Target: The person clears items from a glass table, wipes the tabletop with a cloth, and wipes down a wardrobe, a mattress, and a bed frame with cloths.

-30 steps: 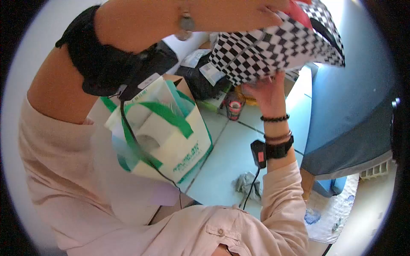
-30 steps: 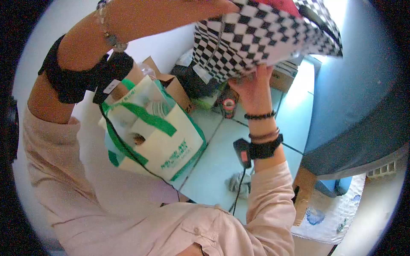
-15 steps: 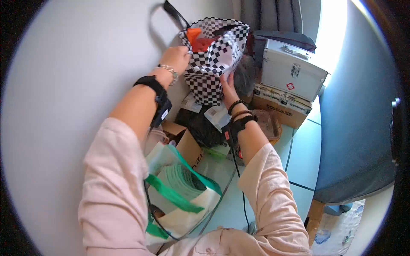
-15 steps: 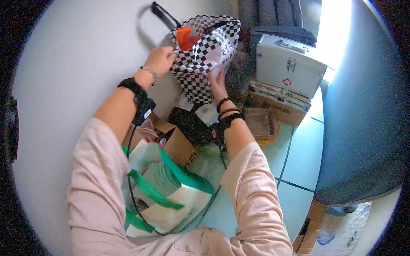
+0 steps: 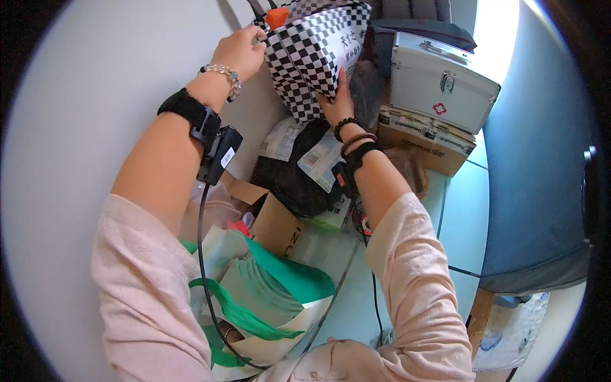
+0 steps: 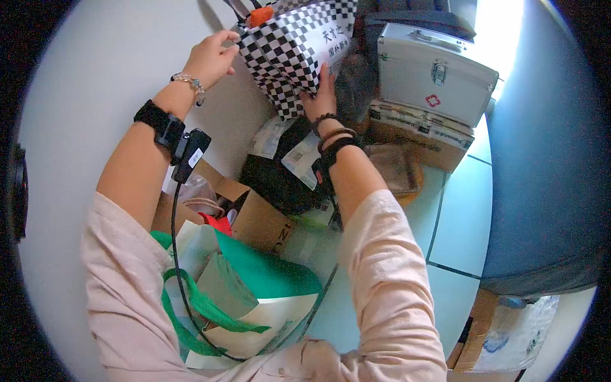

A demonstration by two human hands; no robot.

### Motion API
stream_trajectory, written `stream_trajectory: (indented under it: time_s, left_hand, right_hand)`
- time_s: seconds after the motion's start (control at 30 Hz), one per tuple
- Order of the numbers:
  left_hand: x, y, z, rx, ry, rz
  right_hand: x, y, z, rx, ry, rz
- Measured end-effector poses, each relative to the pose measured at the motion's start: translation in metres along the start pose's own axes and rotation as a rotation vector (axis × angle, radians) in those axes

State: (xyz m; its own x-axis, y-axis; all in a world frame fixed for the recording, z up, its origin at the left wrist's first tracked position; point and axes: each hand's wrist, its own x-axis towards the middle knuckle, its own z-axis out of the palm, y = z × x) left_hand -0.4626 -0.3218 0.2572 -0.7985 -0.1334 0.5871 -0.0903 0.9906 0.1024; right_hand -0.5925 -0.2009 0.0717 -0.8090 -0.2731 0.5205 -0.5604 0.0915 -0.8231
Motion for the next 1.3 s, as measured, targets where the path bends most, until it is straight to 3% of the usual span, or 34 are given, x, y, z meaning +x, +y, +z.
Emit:
stream_trajectory:
  time_s: [0.1,0.3,0.37,0.43,0.53,0.6,0.67,0.73,0.83,0.9,1.03,1.1,1.13,1.2,1.23,1.3]
  left_hand:
    - [0.002,0.021,-0.005,0.002,-0.023,-0.001]
    - [-0.006,0.076,-0.04,-0.083,-0.067,0.122]
    - [-0.012,0.104,-0.057,-0.312,-0.14,0.116]
    - [-0.02,0.128,-0.072,-0.226,-0.013,0.408]
    - [-0.049,0.146,-0.113,-0.15,-0.057,0.51]
    - [-0.074,0.148,-0.145,-0.097,-0.137,0.485]
    - [-0.101,0.147,-0.176,-0.039,-0.209,0.468]
    - [-0.129,0.142,-0.207,0.009,-0.257,0.426]
    - [-0.185,0.129,-0.249,0.015,-0.305,0.31]
    - [-0.216,0.119,-0.264,0.005,-0.32,0.23]
    - [-0.307,0.101,-0.29,-0.122,-0.251,0.007]
    - [-0.373,0.085,-0.262,-0.669,0.068,-0.229]
    - [-0.412,0.07,-0.246,-0.72,0.171,-0.351]
    - [-0.48,0.061,-0.184,-0.821,0.344,-0.792]
    - [-0.519,0.045,-0.139,-0.992,0.253,-0.944]
    - [-0.549,0.067,-0.082,-1.11,0.267,-1.064]
  right_hand:
    - [0.006,0.01,0.008,-0.048,0.032,0.012]
    - [-0.02,-0.011,-0.015,-0.173,-0.145,0.073]
    - [-0.028,-0.021,-0.02,-0.166,-0.16,0.104]
    - [-0.036,-0.029,-0.025,-0.151,-0.188,0.143]
    - [-0.047,-0.034,-0.035,-0.169,-0.206,0.029]
    - [-0.06,-0.05,-0.051,-0.073,-0.24,-0.156]
    - [-0.091,-0.08,-0.075,0.071,-0.537,-0.023]
    - [-0.126,-0.113,-0.107,0.242,-0.856,-0.054]
    - [-0.189,-0.154,-0.15,0.194,-1.18,0.022]
    - [-0.22,-0.13,-0.155,0.19,-1.31,-0.206]
    - [-0.292,-0.122,-0.139,0.345,-1.361,-0.088]
    - [-0.314,-0.144,-0.135,0.321,-1.169,0.253]
    - [-0.325,-0.154,-0.133,0.341,-1.045,0.391]
    - [-0.339,-0.127,-0.123,0.385,-1.001,0.4]
    - [-0.345,-0.114,-0.118,0.437,-0.936,0.407]
    - [-0.36,-0.11,-0.113,0.381,-0.808,0.21]
